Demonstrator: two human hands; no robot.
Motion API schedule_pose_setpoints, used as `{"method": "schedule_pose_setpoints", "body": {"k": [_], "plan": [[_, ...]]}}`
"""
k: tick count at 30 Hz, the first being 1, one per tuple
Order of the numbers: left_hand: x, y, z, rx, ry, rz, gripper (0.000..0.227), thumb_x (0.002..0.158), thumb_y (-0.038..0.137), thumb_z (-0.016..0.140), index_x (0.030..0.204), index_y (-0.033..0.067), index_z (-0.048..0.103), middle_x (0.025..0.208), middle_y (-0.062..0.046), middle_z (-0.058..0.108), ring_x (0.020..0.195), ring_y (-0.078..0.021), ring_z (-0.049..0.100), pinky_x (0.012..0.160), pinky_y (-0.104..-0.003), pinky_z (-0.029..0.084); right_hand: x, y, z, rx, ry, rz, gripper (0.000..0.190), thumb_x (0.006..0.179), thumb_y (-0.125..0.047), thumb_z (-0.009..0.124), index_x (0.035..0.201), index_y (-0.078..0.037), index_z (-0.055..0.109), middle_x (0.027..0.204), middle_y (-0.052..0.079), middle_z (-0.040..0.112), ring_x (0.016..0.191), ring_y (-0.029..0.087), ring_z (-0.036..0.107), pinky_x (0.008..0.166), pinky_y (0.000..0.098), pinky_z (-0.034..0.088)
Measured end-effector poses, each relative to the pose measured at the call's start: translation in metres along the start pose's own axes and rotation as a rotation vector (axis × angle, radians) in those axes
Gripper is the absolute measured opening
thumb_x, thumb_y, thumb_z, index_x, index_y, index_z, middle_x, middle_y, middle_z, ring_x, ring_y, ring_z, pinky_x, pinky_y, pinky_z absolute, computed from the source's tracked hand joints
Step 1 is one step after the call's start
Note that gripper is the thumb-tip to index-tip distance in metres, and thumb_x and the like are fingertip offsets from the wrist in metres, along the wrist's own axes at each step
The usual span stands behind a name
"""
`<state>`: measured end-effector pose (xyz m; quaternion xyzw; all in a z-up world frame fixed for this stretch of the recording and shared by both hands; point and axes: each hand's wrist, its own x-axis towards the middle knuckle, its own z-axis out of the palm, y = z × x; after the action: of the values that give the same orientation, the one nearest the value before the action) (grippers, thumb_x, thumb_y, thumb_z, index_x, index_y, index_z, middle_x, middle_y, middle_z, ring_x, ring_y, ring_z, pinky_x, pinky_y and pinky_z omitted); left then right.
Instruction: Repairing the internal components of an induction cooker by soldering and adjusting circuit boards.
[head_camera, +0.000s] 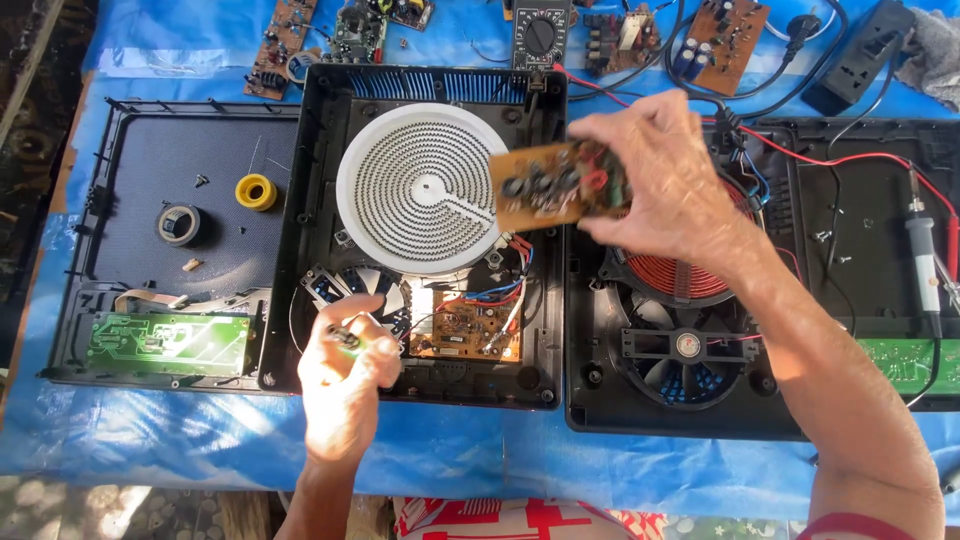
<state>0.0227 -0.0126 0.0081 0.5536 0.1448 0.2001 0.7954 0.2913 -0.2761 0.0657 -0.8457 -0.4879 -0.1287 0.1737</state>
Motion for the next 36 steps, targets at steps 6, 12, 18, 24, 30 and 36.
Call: {"method": "schedule_pose_setpoints", "body": {"k": [6,12,18,24,30,36], "plan": [[0.005,-0.006,0.025,-0.159,-0.223,-0.112,0.07,0.088,0.015,0.081,0.147,-0.0012,0.049,0.092,0.001,0.065,0.057,-0.0064,0.05,0.043,-0.019,0.04,-0.016,-0.06,0.009,0.184,-0.025,-0.113,0.082,0.071,-0.029,0.091,0.142,-0.02,0.05,0.119,0.009,0.055,0.114,0.03,0.045,0.091,0.049,0.041],[-0.01,-0.024,0.02,-0.025,-0.185,-0.214,0.013,0.088,0.008,0.076,0.089,0.0051,0.063,0.064,-0.007,0.06,0.049,-0.0128,0.05,0.043,-0.025,0.035,-0.024,-0.09,0.027,0.295,-0.067,-0.148,0.079,0.074,-0.032,0.088,0.142,-0.016,0.052,0.127,0.002,0.064,0.115,0.029,0.049,0.095,0.0528,0.041],[-0.025,-0.021,0.012,0.083,-0.228,-0.204,0.019,0.097,0.014,0.067,0.098,-0.0042,0.072,0.067,-0.012,0.072,0.05,-0.0105,0.045,0.049,-0.027,0.043,-0.029,-0.104,0.035,0.303,-0.103,-0.155,0.068,0.083,-0.036,0.087,0.14,-0.019,0.054,0.124,-0.007,0.066,0.115,0.028,0.05,0.092,0.0508,0.041],[-0.037,-0.013,0.004,0.016,-0.218,-0.233,0.032,0.098,0.017,0.065,0.119,-0.0066,0.062,0.072,-0.015,0.072,0.053,-0.0121,0.045,0.05,-0.028,0.042,-0.023,-0.11,0.002,0.346,-0.183,-0.213,0.084,0.073,-0.033,0.092,0.145,-0.014,0.053,0.141,0.001,0.059,0.121,0.03,0.048,0.102,0.0504,0.04],[-0.055,0.001,0.0,0.091,-0.176,-0.31,0.036,0.096,0.018,0.066,0.126,-0.0029,0.065,0.071,-0.016,0.075,0.052,-0.0134,0.052,0.047,-0.027,0.043,-0.024,-0.114,-0.02,0.664,-0.363,-0.138,0.063,0.084,-0.034,0.066,0.142,-0.013,0.051,0.142,0.008,0.055,0.125,0.03,0.047,0.109,0.0507,0.043],[-0.073,-0.003,-0.002,0.169,-0.24,-0.216,0.036,0.098,0.013,0.063,0.129,-0.0063,0.064,0.075,-0.015,0.077,0.054,-0.0121,0.054,0.047,-0.026,0.047,-0.026,-0.131,-0.002,0.618,-0.201,-0.013,0.011,0.096,-0.016,0.07,0.105,-0.011,0.066,0.102,0.003,0.068,0.097,0.022,0.059,0.089,0.0368,0.048]]}}
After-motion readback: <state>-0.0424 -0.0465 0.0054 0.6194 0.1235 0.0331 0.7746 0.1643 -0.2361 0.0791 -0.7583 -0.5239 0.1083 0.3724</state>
